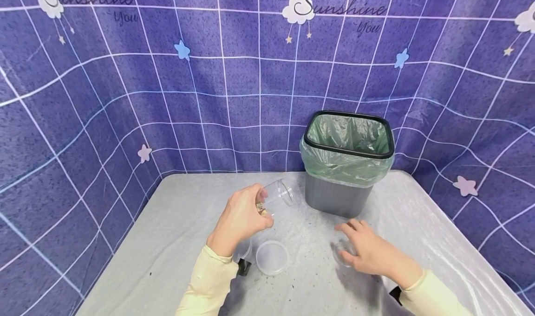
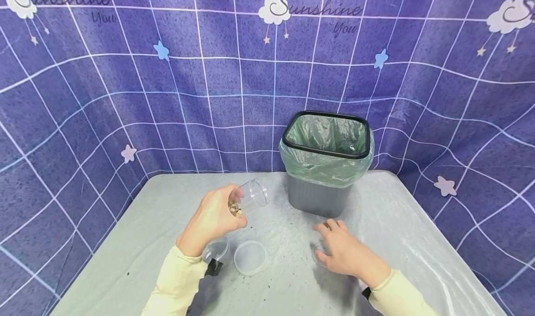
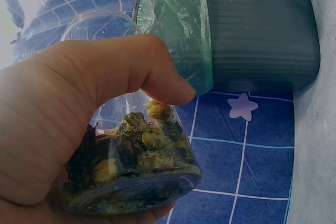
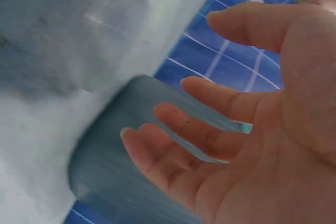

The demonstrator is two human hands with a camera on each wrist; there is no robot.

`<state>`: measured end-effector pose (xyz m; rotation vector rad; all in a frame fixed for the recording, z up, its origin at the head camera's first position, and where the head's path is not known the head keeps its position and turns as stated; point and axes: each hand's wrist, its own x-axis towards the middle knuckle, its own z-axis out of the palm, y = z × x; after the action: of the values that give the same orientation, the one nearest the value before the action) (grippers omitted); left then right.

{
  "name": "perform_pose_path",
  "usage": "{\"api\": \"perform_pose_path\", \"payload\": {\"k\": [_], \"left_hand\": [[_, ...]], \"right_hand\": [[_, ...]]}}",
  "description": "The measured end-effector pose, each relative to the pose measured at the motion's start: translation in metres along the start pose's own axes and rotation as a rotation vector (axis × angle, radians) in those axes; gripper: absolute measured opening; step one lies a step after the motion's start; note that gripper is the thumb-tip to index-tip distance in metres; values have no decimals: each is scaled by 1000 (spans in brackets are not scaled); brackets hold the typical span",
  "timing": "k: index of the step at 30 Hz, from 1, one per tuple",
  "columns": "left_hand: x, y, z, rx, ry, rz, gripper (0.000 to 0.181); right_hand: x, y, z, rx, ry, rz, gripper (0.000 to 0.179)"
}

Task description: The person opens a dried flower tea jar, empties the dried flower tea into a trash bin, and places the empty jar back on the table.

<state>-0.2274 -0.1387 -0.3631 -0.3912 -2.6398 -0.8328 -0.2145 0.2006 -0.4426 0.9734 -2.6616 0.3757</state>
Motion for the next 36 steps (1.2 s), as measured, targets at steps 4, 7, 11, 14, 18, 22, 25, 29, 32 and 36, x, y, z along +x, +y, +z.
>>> {"api": "perform_pose_path", "payload": {"k": [4,7,11,14,18,22,25,29,32,36], "left_hand": [[-1,0,0,-10,3,-1,42],[-1,-1,-1,-17,5,-3,42],[-1,-1,-2,-19,7,-8,43],[-2,0,-2,-19,8,-8,43],[-2,-1,-3,-15,12,-1,42],[-2,-1,-2,-2,19,10,43],[-2,-2,-2,3,22,15,43],[-2,-2,-3,4,22,10,42],[-2,-2,-4,2,20,5,43],[-3,-3,-4,-4,11,4,44]], "right_hand": [[7,-5,-15,-4,104,-50,45],[12,-9,-28,7,156,-72,40],[17,-14,-44,10,220,-109,36],[22,-16,-55,8,274,-149,36],[29,-14,-73,18,356,-205,34],[38,-9,-94,18,492,-265,33],[46,-4,-111,-16,584,-271,38],[52,6,-129,-47,593,-207,46],[56,14,-134,-56,562,-146,61],[61,26,-135,-76,532,-108,63]]}}
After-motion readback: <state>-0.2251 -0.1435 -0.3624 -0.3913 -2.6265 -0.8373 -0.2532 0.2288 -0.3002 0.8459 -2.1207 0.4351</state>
